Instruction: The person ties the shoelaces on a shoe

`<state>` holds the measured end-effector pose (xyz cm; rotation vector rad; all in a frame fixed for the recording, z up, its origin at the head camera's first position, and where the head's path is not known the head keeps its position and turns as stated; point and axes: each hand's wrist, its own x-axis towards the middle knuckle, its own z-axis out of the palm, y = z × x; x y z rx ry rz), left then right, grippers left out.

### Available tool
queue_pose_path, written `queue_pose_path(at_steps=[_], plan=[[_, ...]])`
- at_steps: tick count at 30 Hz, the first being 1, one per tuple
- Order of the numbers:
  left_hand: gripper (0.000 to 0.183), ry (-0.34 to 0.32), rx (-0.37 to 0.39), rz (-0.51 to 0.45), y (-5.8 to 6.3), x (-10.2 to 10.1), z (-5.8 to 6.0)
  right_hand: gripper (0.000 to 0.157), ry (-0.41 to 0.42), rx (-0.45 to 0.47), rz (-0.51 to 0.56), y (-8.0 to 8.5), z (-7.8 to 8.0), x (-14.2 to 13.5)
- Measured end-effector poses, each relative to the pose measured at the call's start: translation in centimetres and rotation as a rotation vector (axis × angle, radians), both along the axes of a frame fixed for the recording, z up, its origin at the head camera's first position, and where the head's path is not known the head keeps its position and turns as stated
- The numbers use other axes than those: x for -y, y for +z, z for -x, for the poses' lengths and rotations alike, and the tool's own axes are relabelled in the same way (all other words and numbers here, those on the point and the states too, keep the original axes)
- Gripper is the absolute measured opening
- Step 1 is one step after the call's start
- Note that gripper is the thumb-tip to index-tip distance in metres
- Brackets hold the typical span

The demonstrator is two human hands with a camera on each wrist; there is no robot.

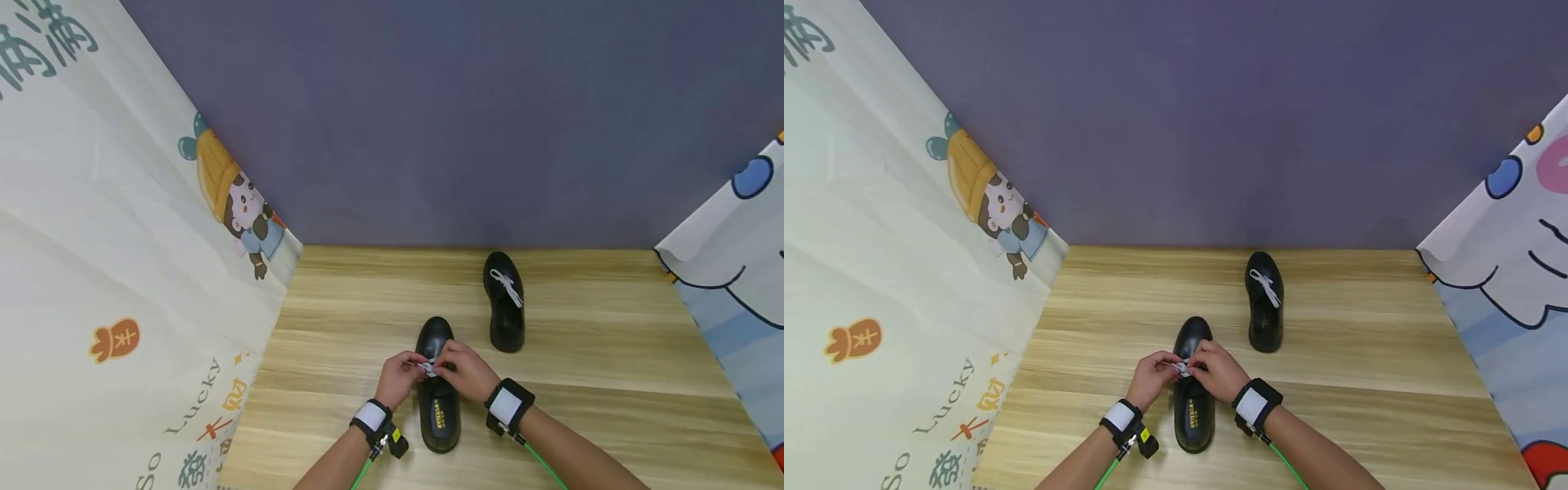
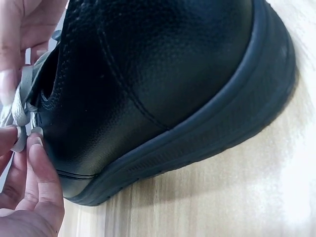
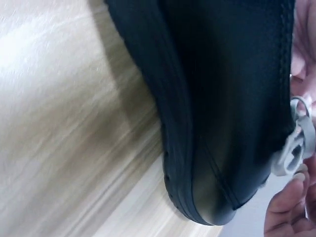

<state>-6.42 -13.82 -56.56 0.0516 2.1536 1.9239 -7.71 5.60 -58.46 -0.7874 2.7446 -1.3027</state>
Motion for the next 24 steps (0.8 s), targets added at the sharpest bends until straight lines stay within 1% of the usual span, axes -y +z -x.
queue_pose_path(at_steps=[3,7,10,13,16,19,22,24], plan=[[0.013,-0.008,-0.013,0.004,0.0,-0.2,0.0,0.006,-0.048,0.047,0.047,-0.1,0.3,0.0],[0.012,-0.011,-0.012,0.007,-0.1,-0.2,0.0,0.006,-0.148,0.062,0.117,-0.4,1.2,-0.1],[0.013,-0.008,-0.004,0.009,-0.2,-0.2,0.0,0.004,-0.172,0.071,0.124,-0.6,1.7,-0.3],[0.014,-0.008,-0.003,0.007,-0.3,-0.1,0.0,0.007,-0.156,0.078,0.138,-0.7,1.7,-0.8],[0.014,-0.010,0.006,0.012,-0.1,-0.1,0.0,0.005,-0.141,0.057,0.156,-0.7,1.1,-1.8],[0.014,-0.013,0.000,0.018,0.1,-0.2,0.1,0.011,-0.086,0.025,0.164,-0.8,0.0,-2.6],[0.013,-0.015,-0.012,0.030,0.3,-0.3,0.0,0.018,-0.010,-0.001,0.146,-1.2,-1.0,-2.8],[0.013,-0.014,-0.011,0.034,0.3,-0.3,0.0,0.020,0.012,-0.014,0.137,-1.5,-1.4,-2.7]])
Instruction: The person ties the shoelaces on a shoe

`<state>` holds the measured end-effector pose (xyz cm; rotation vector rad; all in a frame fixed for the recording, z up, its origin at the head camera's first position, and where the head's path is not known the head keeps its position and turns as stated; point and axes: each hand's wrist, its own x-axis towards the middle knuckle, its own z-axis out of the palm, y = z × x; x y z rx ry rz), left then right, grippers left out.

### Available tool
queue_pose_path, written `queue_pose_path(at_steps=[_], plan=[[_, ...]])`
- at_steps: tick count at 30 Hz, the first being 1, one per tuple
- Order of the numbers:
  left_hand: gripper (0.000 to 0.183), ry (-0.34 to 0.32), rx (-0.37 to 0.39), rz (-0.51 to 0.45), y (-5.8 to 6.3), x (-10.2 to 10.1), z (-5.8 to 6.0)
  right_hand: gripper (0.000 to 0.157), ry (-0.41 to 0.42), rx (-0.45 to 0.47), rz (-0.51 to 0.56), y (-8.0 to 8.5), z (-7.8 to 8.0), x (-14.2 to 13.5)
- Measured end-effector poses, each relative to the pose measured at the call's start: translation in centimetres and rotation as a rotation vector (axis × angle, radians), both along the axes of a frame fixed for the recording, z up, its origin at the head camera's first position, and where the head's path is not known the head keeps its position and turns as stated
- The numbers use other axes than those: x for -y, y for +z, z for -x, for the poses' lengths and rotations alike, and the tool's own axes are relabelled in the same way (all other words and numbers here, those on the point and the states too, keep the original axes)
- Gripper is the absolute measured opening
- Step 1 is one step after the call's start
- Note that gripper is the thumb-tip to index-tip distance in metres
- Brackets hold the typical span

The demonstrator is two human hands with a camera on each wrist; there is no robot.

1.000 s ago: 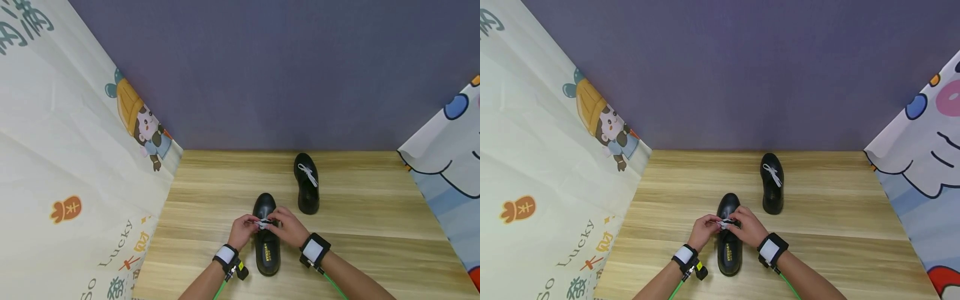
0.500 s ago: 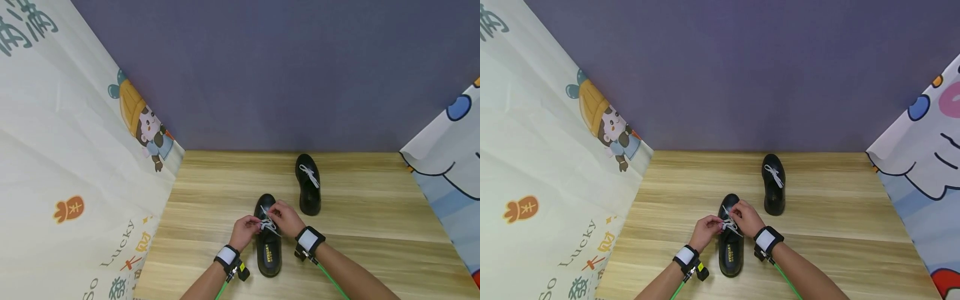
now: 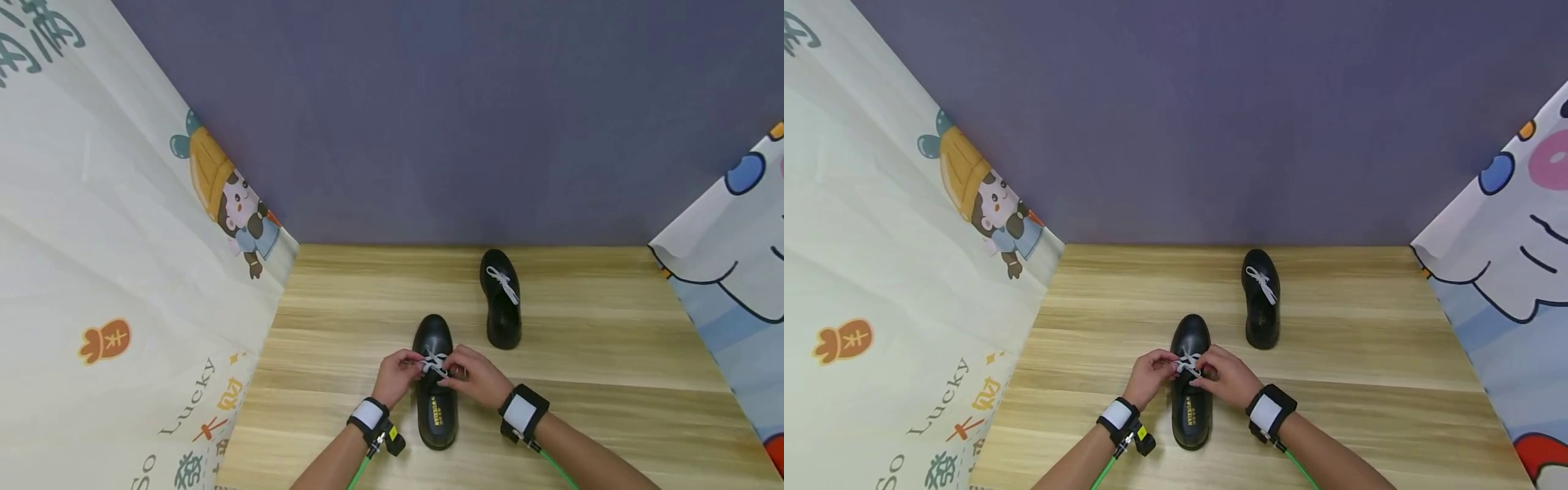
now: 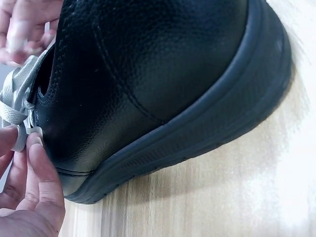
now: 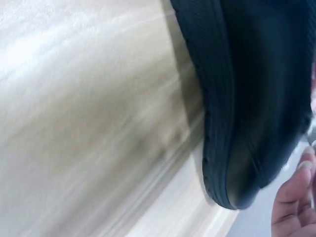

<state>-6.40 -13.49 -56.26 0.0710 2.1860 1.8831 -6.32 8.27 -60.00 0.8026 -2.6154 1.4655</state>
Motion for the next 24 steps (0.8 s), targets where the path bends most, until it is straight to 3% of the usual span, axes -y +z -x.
queue_pose_path(at_steps=[6,17,20,24], plan=[[0.013,-0.003,0.011,0.006,0.0,0.1,0.1,0.018,-0.035,0.018,0.021,-0.7,0.0,0.9],[0.012,-0.009,0.000,0.016,0.0,0.2,0.2,0.009,-0.024,0.230,0.046,-0.4,0.9,0.1],[0.011,-0.012,-0.009,0.034,-1.3,0.4,0.5,0.007,-0.014,0.258,0.024,-0.1,1.0,-0.3],[0.010,0.015,-0.029,0.072,-3.5,0.7,1.0,0.012,0.004,0.181,-0.011,0.0,1.1,-0.6]])
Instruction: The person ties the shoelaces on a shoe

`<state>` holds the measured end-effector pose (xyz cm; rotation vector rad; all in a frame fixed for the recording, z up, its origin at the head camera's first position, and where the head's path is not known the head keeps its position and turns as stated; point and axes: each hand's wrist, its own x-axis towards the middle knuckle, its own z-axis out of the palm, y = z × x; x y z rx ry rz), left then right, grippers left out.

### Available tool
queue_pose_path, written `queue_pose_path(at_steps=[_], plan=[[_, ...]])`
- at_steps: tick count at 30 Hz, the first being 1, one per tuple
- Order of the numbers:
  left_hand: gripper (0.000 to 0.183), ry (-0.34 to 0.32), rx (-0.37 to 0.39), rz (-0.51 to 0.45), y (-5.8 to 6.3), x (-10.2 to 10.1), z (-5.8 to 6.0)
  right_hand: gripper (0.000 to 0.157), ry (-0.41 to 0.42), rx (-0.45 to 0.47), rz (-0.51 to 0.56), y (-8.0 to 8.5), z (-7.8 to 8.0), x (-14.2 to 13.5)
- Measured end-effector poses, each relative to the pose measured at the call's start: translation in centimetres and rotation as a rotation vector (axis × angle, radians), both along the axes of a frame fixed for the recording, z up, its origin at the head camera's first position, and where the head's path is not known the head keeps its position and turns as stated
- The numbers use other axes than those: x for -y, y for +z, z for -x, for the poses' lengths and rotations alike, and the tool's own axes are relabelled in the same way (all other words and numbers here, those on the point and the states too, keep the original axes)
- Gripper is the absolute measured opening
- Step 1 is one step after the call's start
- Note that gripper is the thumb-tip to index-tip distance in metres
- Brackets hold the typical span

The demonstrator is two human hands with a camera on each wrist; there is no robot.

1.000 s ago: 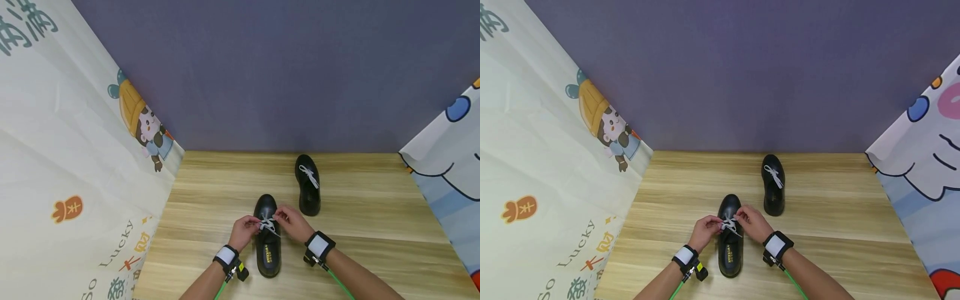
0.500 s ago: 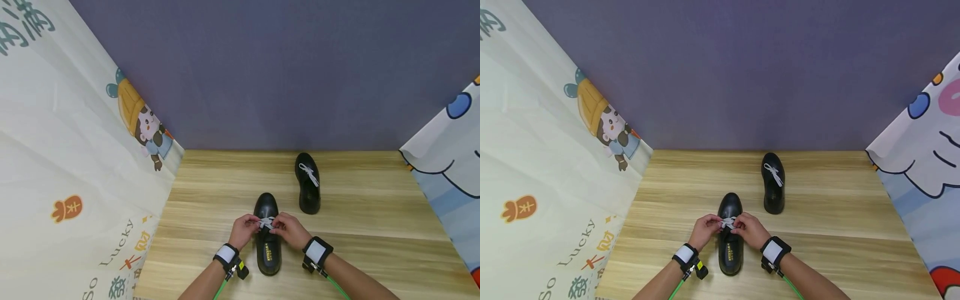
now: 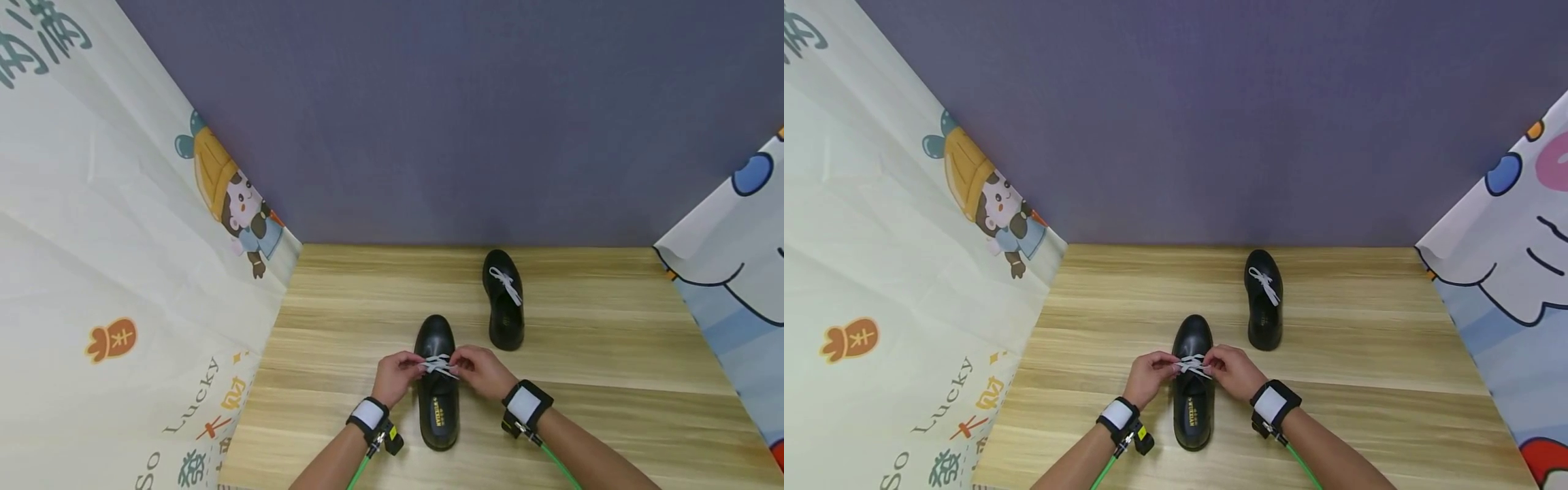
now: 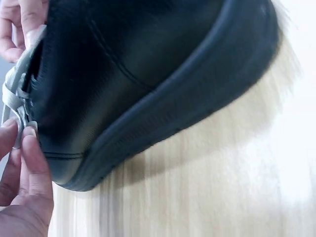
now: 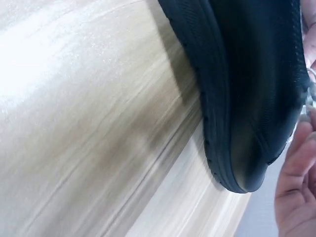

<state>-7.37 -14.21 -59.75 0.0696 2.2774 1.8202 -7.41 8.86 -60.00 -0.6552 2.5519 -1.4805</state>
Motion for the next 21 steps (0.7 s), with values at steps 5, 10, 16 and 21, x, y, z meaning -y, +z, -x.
queue_pose_path(at_steps=[5,10,16,21], plan=[[0.009,0.035,-0.069,0.063,-0.8,0.4,-0.3,0.017,-0.020,-0.125,0.001,-0.5,-0.2,-0.2],[0.004,0.063,-0.150,0.124,-1.2,0.7,-0.8,0.010,-0.036,-0.165,0.009,-0.8,-0.7,-0.4],[0.005,0.094,-0.128,0.088,-1.3,0.8,-1.0,0.008,-0.039,-0.142,0.018,-0.8,-1.0,-0.5],[0.009,0.082,-0.040,0.015,-1.1,0.5,-1.1,0.021,-0.068,-0.210,0.039,-1.0,-1.1,-0.1]])
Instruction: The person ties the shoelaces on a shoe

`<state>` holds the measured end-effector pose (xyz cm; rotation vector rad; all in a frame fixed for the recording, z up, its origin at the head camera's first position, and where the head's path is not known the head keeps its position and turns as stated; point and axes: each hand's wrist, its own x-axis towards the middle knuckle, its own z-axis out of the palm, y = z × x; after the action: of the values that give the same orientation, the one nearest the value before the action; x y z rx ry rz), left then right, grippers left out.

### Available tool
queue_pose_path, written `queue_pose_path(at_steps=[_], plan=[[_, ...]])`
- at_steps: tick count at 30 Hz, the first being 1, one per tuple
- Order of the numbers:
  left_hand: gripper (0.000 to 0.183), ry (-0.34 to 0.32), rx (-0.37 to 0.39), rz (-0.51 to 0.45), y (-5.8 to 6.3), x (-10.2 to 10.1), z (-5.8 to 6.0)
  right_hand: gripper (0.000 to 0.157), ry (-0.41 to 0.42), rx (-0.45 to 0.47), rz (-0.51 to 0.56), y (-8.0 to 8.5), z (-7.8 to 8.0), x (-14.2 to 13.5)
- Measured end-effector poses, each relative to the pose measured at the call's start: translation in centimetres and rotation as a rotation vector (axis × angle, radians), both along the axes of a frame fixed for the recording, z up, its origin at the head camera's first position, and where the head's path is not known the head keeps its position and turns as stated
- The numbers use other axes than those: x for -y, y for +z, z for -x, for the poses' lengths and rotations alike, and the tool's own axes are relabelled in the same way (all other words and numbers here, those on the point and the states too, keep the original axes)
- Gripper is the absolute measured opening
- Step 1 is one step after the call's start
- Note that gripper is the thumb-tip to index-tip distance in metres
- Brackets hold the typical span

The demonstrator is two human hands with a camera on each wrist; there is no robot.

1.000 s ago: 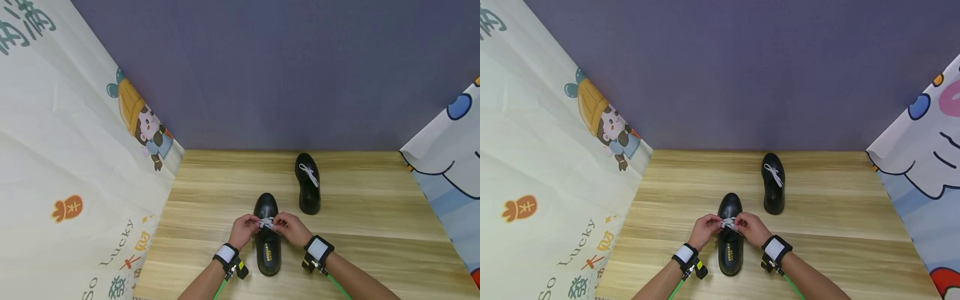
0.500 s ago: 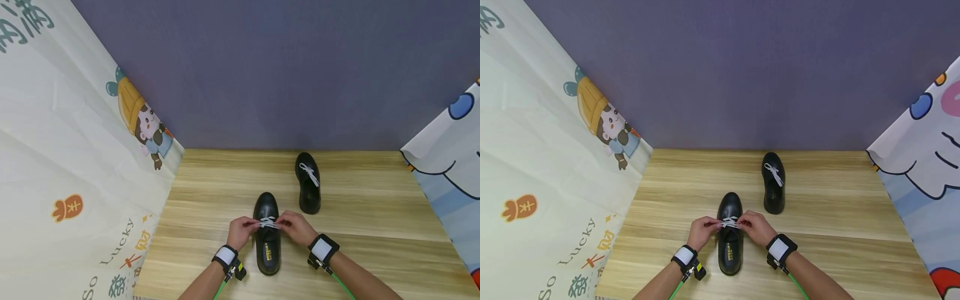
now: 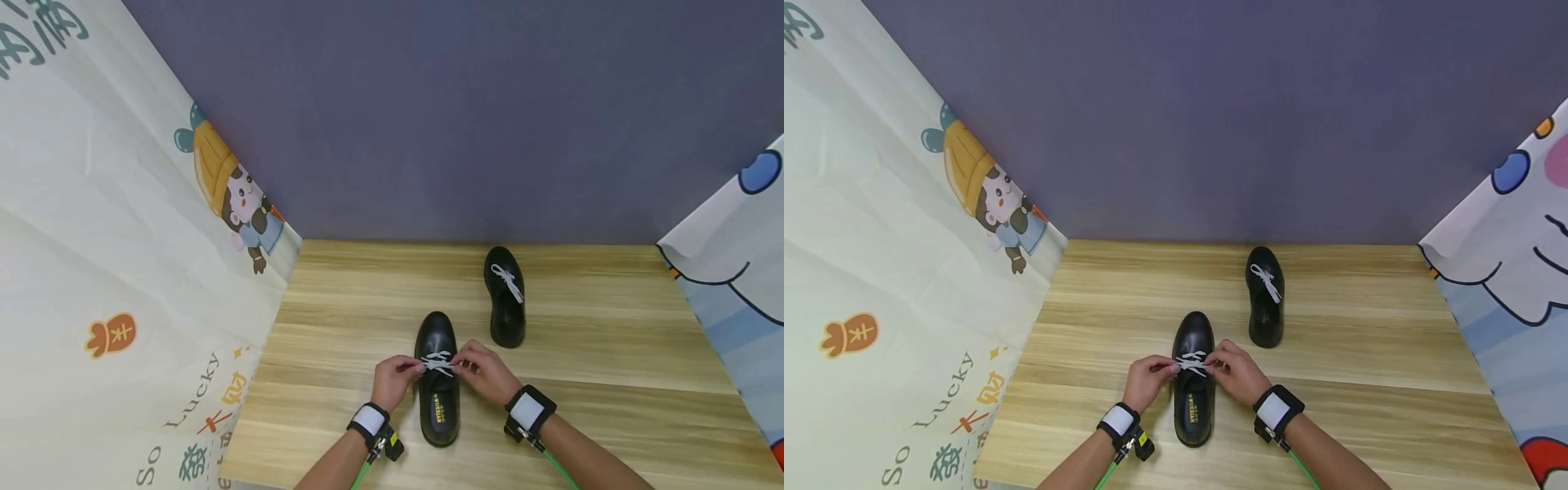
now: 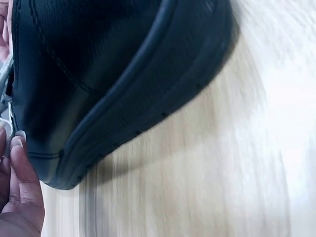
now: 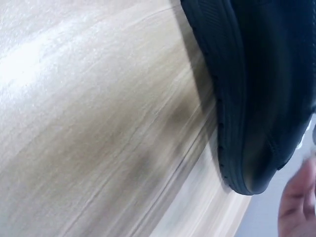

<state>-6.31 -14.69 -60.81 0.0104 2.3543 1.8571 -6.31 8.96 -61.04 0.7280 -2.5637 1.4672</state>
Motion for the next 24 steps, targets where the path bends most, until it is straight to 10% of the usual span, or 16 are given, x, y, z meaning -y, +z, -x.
queue_pose_path(at_steps=[24], plan=[[0.016,-0.086,-0.095,0.071,0.3,-0.1,0.4,0.017,-0.023,-0.150,-0.140,0.7,-1.1,1.7]])
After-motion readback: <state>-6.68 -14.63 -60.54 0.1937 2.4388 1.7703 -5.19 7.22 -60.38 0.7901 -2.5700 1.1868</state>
